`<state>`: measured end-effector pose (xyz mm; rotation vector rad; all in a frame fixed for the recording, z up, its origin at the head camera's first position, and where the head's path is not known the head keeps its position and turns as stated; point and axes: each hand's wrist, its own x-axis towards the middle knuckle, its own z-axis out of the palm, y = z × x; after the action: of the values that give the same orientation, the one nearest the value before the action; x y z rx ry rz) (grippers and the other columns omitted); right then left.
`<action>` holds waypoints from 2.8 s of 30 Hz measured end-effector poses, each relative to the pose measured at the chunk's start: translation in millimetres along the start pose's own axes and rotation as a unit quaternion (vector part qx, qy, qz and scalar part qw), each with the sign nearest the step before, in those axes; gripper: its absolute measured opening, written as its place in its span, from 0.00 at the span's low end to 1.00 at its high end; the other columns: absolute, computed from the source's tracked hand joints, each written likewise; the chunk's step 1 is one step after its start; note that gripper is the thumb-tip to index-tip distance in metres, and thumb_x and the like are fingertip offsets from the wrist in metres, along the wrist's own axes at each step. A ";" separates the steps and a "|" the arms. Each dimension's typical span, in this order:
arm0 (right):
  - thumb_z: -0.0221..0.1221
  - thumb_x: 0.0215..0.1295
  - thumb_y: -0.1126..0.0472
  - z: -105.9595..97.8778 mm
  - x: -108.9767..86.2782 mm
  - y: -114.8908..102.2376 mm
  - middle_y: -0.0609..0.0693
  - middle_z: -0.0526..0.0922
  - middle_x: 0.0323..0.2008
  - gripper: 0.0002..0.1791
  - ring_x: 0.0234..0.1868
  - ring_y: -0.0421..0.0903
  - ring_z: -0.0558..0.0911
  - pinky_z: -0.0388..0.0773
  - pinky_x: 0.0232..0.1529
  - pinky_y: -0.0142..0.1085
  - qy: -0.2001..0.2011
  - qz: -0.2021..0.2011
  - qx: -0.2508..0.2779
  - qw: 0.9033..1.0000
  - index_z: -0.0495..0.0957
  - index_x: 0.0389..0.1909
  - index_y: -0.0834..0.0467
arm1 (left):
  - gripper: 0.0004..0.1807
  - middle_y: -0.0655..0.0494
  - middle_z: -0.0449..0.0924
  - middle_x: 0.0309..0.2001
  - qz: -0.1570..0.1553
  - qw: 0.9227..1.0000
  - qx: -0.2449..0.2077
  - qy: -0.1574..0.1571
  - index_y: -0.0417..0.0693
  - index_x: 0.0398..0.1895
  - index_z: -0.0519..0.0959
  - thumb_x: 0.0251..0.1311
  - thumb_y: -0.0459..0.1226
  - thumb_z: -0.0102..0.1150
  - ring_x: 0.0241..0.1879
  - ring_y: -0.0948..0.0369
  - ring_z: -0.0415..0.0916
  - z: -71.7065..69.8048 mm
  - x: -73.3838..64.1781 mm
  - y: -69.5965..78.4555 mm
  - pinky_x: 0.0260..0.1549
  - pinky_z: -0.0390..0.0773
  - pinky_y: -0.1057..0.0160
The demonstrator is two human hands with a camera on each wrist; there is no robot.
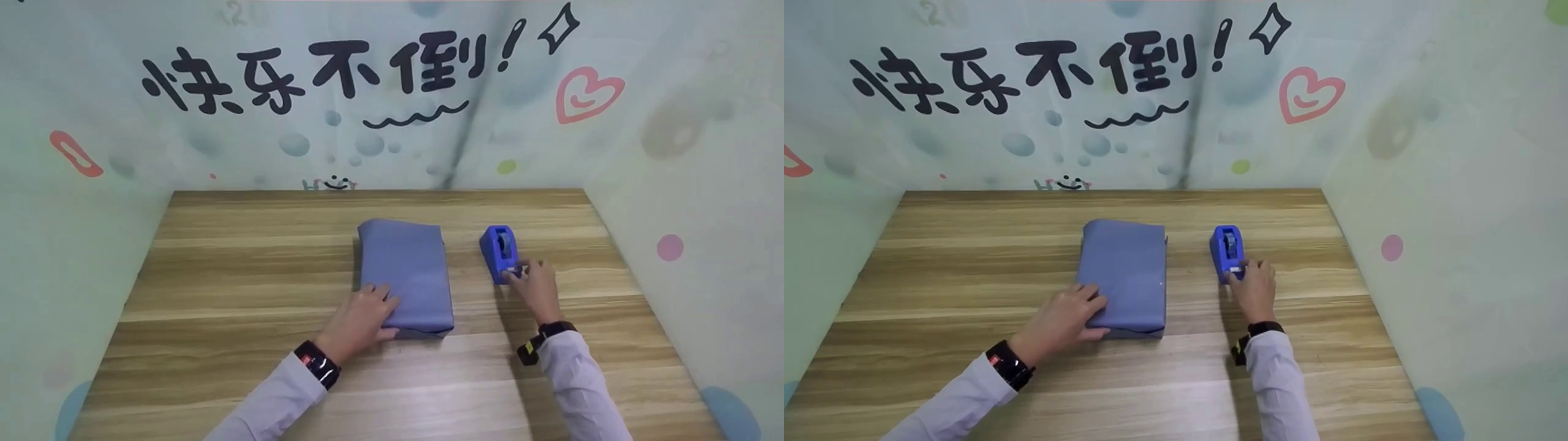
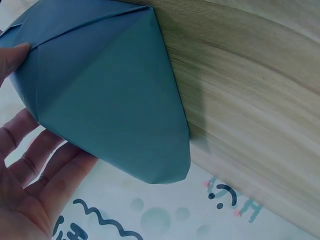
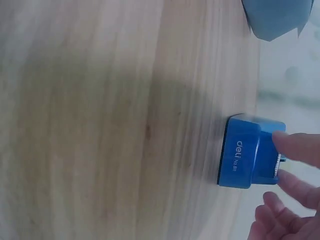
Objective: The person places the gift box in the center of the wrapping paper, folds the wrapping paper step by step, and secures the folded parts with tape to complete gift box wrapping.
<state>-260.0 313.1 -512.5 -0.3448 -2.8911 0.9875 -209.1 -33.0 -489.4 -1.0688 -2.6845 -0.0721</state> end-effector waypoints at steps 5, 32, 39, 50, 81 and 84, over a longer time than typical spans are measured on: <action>0.62 0.58 0.57 -3.9 9.4 -1.5 0.62 0.73 0.36 0.23 0.38 0.52 0.70 0.68 0.34 0.36 -0.010 0.017 0.040 0.999 0.76 0.46 0.74 | 0.30 0.50 0.77 0.43 -0.002 1.000 0.016 -0.001 0.49 0.48 0.76 0.48 0.59 0.62 0.37 0.53 0.77 -0.7 0.6 0.1 0.29 0.82 0.59; 0.54 0.56 0.73 -25.3 8.5 -6.2 0.47 0.74 0.20 0.16 0.23 0.40 0.78 0.82 0.32 0.37 -0.048 0.139 0.357 0.922 0.60 0.16 0.58 | 0.29 0.50 0.77 0.46 0.001 1.000 0.003 0.019 0.49 0.46 0.76 0.46 0.58 0.64 0.38 0.53 0.77 2.2 -1.1 0.0 0.30 0.82 0.59; 0.57 0.49 0.75 -7.0 3.6 22.1 0.48 0.71 0.21 0.20 0.21 0.38 0.76 0.78 0.22 0.29 -0.037 0.100 0.503 0.858 0.54 0.26 0.56 | 0.28 0.50 0.77 0.43 0.000 1.000 0.001 0.021 0.48 0.44 0.76 0.46 0.56 0.65 0.37 0.53 0.77 2.3 -1.3 -0.3 0.31 0.82 0.59; 0.58 0.60 0.67 3.6 -12.9 20.8 0.41 0.75 0.22 0.05 0.21 0.35 0.74 0.74 0.25 0.26 0.009 0.159 0.355 0.921 0.70 0.32 0.62 | 0.28 0.49 0.77 0.43 -0.005 1.000 0.000 0.008 0.48 0.45 0.77 0.47 0.56 0.64 0.38 0.52 0.76 -0.1 -1.2 0.9 0.32 0.82 0.57; 0.47 0.53 0.82 10.1 -3.5 37.6 0.59 0.71 0.26 0.11 0.30 0.51 0.71 0.69 0.30 0.35 0.064 -0.194 0.058 0.977 0.59 0.33 0.68 | 0.26 0.50 0.77 0.42 -0.001 1.000 0.007 0.019 0.48 0.42 0.77 0.47 0.56 0.64 0.37 0.53 0.76 -0.5 -1.4 2.0 0.30 0.82 0.59; 0.48 0.54 0.82 9.0 -3.2 38.2 0.61 0.73 0.27 0.11 0.31 0.51 0.73 0.70 0.32 0.36 0.062 -0.190 0.058 0.978 0.60 0.35 0.70 | 0.27 0.50 0.78 0.43 0.001 1.000 0.011 0.017 0.48 0.44 0.77 0.47 0.57 0.64 0.37 0.53 0.77 0.0 -1.6 2.3 0.32 0.82 0.59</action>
<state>-250.9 336.3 -542.9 0.1448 -2.6297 1.0158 -206.5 -32.4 -489.9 -1.0557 -2.6481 -0.0592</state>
